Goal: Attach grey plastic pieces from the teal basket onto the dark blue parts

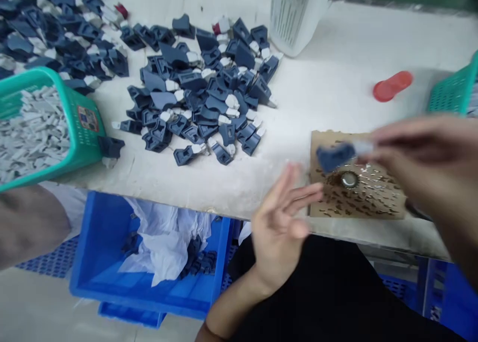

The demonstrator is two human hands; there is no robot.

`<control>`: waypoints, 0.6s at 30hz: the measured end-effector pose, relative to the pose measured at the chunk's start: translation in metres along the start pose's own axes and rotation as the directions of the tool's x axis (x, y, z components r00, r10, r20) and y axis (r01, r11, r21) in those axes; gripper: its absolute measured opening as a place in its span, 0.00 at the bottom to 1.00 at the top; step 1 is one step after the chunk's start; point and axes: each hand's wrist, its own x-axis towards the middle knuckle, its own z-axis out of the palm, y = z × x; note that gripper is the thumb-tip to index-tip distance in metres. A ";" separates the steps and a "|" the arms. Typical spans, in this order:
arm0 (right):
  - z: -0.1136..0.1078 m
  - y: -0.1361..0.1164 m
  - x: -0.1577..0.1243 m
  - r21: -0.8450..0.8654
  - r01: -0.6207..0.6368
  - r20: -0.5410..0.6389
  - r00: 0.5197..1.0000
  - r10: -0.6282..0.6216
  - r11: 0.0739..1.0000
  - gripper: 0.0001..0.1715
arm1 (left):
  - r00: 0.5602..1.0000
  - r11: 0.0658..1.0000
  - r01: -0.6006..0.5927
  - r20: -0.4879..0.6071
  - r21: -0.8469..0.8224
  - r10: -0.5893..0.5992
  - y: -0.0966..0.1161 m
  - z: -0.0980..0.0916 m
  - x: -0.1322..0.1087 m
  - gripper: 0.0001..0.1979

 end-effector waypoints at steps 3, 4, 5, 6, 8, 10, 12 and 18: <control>-0.001 0.020 0.108 0.103 -0.115 -0.013 0.993 0.117 0.988 0.26 | 0.760 0.812 -0.175 -0.448 0.556 0.471 -0.022 -0.069 -0.010 0.35; 0.000 0.028 0.146 0.117 -0.152 -0.008 0.988 0.154 0.981 0.30 | 0.716 0.691 0.002 -0.483 0.723 0.503 -0.029 -0.098 -0.015 0.39; 0.002 0.036 0.182 0.104 -0.184 -0.009 0.983 0.186 0.977 0.32 | 0.738 0.649 0.088 -0.487 0.756 0.467 -0.034 -0.127 -0.020 0.38; 0.006 0.045 0.213 0.072 -0.221 0.004 0.975 0.221 0.973 0.34 | 0.775 0.623 0.143 -0.478 0.769 0.413 -0.038 -0.154 -0.026 0.34; 0.017 0.058 0.262 -0.011 -0.276 0.015 0.961 0.276 0.961 0.37 | 0.880 0.533 0.248 -0.418 0.809 0.225 -0.040 -0.200 -0.039 0.25; 0.029 0.064 0.287 -0.114 -0.297 0.006 0.954 0.299 0.948 0.44 | 0.940 0.433 0.311 -0.340 0.846 -0.012 -0.039 -0.232 -0.052 0.19; 0.033 0.061 0.292 -0.220 -0.276 -0.009 0.960 0.281 0.936 0.48 | 0.938 0.332 0.338 -0.286 0.881 -0.197 -0.039 -0.253 -0.062 0.19; -0.036 0.045 0.211 -0.491 -0.022 0.133 0.986 0.099 0.871 0.49 | 0.850 0.071 0.285 -0.218 0.956 -0.480 -0.049 -0.287 -0.073 0.19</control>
